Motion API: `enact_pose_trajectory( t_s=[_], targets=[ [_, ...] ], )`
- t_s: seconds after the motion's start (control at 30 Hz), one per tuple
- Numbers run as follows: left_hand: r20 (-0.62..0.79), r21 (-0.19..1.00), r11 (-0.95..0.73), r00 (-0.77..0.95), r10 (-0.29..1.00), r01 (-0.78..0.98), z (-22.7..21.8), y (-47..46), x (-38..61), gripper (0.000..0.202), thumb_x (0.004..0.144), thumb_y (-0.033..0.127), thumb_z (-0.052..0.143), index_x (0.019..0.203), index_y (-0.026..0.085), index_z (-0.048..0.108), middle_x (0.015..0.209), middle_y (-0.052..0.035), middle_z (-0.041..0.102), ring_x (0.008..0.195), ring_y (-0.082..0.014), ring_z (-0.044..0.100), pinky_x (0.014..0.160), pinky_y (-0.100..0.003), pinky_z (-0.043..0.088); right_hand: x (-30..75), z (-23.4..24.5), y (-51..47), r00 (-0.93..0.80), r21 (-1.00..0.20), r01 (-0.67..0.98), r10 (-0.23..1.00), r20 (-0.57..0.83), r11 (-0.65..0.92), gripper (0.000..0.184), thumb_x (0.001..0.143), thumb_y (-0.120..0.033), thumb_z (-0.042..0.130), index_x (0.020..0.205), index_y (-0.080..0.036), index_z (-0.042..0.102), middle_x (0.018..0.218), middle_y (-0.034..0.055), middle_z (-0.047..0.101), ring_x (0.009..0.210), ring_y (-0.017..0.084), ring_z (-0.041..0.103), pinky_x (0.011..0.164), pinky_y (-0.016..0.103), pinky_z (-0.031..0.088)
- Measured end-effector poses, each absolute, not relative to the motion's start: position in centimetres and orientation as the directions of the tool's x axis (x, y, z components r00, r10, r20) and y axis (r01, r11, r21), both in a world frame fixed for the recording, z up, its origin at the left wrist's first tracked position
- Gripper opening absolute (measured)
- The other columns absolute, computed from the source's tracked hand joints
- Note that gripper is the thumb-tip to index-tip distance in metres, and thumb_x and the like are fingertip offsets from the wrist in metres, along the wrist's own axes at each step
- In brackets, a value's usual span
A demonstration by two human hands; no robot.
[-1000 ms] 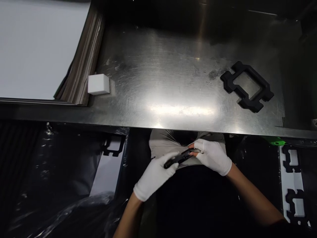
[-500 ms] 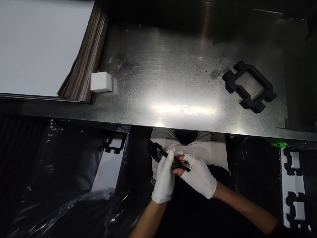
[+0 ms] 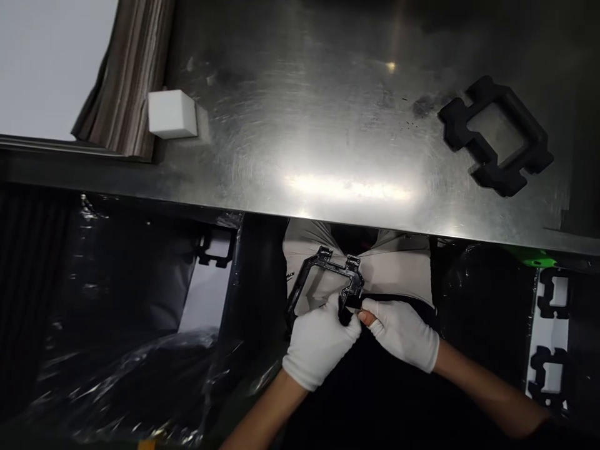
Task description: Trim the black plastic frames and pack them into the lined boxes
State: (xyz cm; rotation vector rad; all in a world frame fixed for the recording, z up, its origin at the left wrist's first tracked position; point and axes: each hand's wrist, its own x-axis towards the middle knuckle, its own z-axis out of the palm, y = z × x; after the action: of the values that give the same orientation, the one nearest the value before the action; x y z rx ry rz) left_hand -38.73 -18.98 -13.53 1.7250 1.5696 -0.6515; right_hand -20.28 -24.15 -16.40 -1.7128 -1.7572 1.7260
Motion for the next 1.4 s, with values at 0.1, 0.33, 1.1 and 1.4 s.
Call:
enact_pose_trajectory(
  t_s=[0.1,0.33,1.1,1.4],
  targets=[
    [-0.769,0.174,-0.057,0.171,0.616,0.983,-13.5,-19.2,-38.3,0.049,0.098,0.057,0.053,0.126,0.019,0.067,0.084,-0.0077,0.081,0.080,-0.0297,0.079,0.077,-0.037,0.054,-20.7,-16.6,-24.9,-0.326,-0.695,0.668,0.735,-0.595,-0.266,0.037,0.115,-0.042,0.038,0.101,-0.023,0.065,0.082,0.0002,0.072,0.068,0.014,0.064,0.062,0.026,0.036],
    [-0.762,0.148,-0.111,0.185,0.621,0.983,-13.6,-19.1,-38.1,0.046,0.098,0.056,0.052,0.117,0.017,0.067,0.086,-0.0103,0.081,0.082,-0.0314,0.081,0.074,-0.037,0.053,-20.8,-15.8,-24.4,-0.308,-0.631,0.741,0.717,-0.625,-0.231,0.040,0.115,-0.042,0.039,0.101,-0.023,0.071,0.081,0.0014,0.075,0.066,0.017,0.068,0.060,0.028,0.034],
    [-0.646,0.105,-0.153,0.184,0.740,0.983,-14.7,-20.5,-38.6,0.052,0.096,0.062,0.052,0.091,0.015,0.075,0.069,-0.0145,0.076,0.071,-0.0364,0.078,0.064,-0.039,0.049,-21.8,-15.4,-24.4,-0.192,-0.572,0.667,0.632,-0.751,-0.478,0.042,0.114,-0.045,0.041,0.085,-0.024,0.061,0.073,-0.0021,0.068,0.062,0.015,0.060,0.058,0.026,0.032],
    [-0.676,0.098,-0.051,0.104,0.730,0.994,-14.4,-20.2,-37.8,0.045,0.097,0.056,0.052,0.091,0.018,0.076,0.069,-0.0126,0.075,0.068,-0.0333,0.075,0.063,-0.037,0.046,-21.4,-16.0,-24.7,-0.191,-0.618,0.593,0.655,-0.731,-0.517,0.041,0.114,-0.047,0.039,0.086,-0.023,0.058,0.073,-0.0017,0.065,0.062,0.015,0.059,0.060,0.026,0.039]
  ],
)
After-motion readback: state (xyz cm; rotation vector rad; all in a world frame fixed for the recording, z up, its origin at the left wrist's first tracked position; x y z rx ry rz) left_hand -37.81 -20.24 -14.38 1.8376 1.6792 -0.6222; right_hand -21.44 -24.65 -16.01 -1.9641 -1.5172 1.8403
